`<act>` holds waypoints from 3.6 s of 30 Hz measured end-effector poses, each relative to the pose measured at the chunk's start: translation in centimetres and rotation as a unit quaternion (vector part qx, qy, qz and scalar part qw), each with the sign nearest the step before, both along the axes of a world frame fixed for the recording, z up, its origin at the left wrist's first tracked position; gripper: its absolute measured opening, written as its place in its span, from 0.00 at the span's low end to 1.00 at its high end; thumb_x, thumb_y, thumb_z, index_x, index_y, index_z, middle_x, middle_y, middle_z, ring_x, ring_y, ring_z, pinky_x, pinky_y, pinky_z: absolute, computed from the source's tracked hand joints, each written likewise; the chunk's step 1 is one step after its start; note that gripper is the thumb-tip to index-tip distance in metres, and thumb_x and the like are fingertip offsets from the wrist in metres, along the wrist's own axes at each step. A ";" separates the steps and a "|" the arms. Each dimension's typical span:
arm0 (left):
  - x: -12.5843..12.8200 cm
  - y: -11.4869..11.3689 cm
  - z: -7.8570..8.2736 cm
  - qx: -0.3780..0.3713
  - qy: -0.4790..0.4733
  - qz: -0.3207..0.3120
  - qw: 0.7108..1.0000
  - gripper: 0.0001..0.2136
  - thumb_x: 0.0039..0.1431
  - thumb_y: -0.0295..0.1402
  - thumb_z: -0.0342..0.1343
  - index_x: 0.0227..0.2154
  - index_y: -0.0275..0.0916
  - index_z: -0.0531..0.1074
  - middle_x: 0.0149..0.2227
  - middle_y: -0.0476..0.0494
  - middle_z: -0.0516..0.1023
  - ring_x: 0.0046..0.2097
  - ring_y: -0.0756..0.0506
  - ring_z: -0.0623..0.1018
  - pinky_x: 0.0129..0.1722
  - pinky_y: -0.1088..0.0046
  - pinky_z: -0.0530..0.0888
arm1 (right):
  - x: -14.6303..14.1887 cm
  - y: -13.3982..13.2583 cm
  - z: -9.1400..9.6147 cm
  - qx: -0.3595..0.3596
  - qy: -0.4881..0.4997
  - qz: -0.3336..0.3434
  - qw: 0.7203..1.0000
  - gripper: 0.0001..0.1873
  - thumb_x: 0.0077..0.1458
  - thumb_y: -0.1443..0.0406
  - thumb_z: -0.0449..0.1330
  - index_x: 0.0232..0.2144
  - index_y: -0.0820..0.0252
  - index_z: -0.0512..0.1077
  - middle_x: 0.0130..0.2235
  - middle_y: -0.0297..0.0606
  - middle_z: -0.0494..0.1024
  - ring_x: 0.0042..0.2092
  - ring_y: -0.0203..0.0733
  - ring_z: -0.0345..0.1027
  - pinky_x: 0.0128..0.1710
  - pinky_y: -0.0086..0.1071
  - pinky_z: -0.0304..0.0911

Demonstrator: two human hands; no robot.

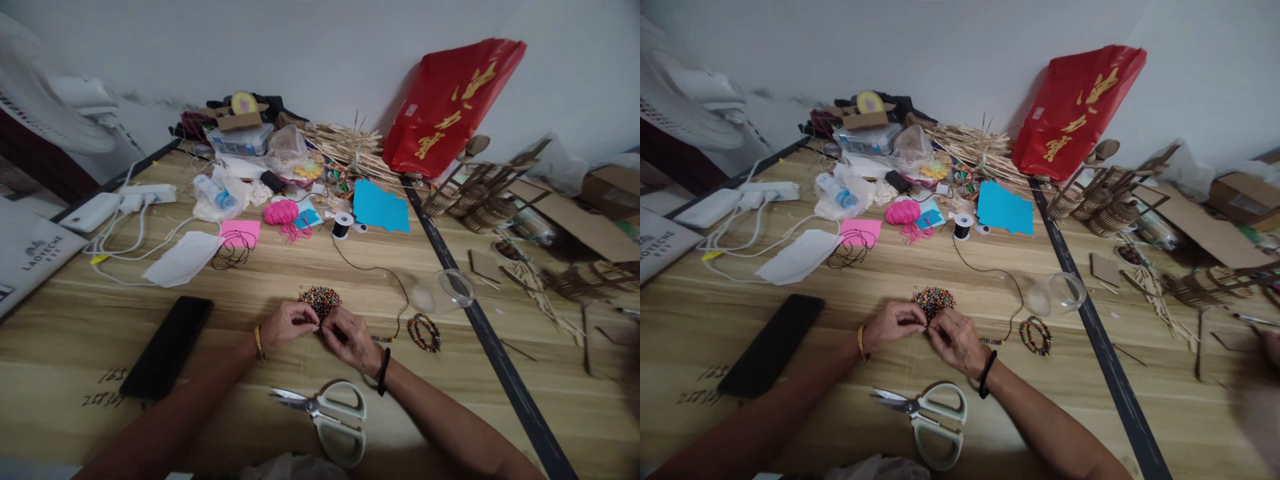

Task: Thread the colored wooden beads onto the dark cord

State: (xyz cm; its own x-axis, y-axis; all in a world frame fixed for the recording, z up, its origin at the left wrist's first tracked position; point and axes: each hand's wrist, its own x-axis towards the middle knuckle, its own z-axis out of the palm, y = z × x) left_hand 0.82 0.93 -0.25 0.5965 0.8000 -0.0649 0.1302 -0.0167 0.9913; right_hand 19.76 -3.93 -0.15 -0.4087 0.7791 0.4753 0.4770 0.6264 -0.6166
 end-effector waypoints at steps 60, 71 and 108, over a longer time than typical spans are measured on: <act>-0.3 -0.2 0.3 0.020 0.018 0.010 1.000 0.07 0.47 0.31 0.62 0.27 0.32 0.75 0.30 0.43 0.78 0.33 0.50 0.76 0.37 0.75 0.74 | -0.1 0.0 -0.1 -0.007 0.008 -0.006 1.000 0.06 0.61 0.67 0.51 0.31 0.59 0.67 0.29 0.38 0.71 0.31 0.38 0.65 0.31 0.30 0.61; -0.2 0.0 -0.2 0.019 0.007 0.007 1.000 0.07 0.47 0.32 0.62 0.27 0.32 0.75 0.29 0.43 0.78 0.32 0.49 0.76 0.37 0.74 0.74 | 0.0 0.0 -0.1 -0.006 -0.006 -0.008 1.000 0.05 0.60 0.68 0.52 0.32 0.58 0.66 0.29 0.38 0.71 0.31 0.38 0.65 0.31 0.30 0.61; -0.3 -0.1 -0.2 0.050 0.019 -0.024 0.998 0.10 0.48 0.36 0.61 0.24 0.32 0.75 0.27 0.44 0.78 0.30 0.50 0.74 0.33 0.77 0.69 | 0.0 -0.2 0.2 0.003 -0.001 0.040 0.999 0.02 0.59 0.68 0.55 0.36 0.58 0.67 0.35 0.40 0.72 0.36 0.39 0.67 0.34 0.31 0.64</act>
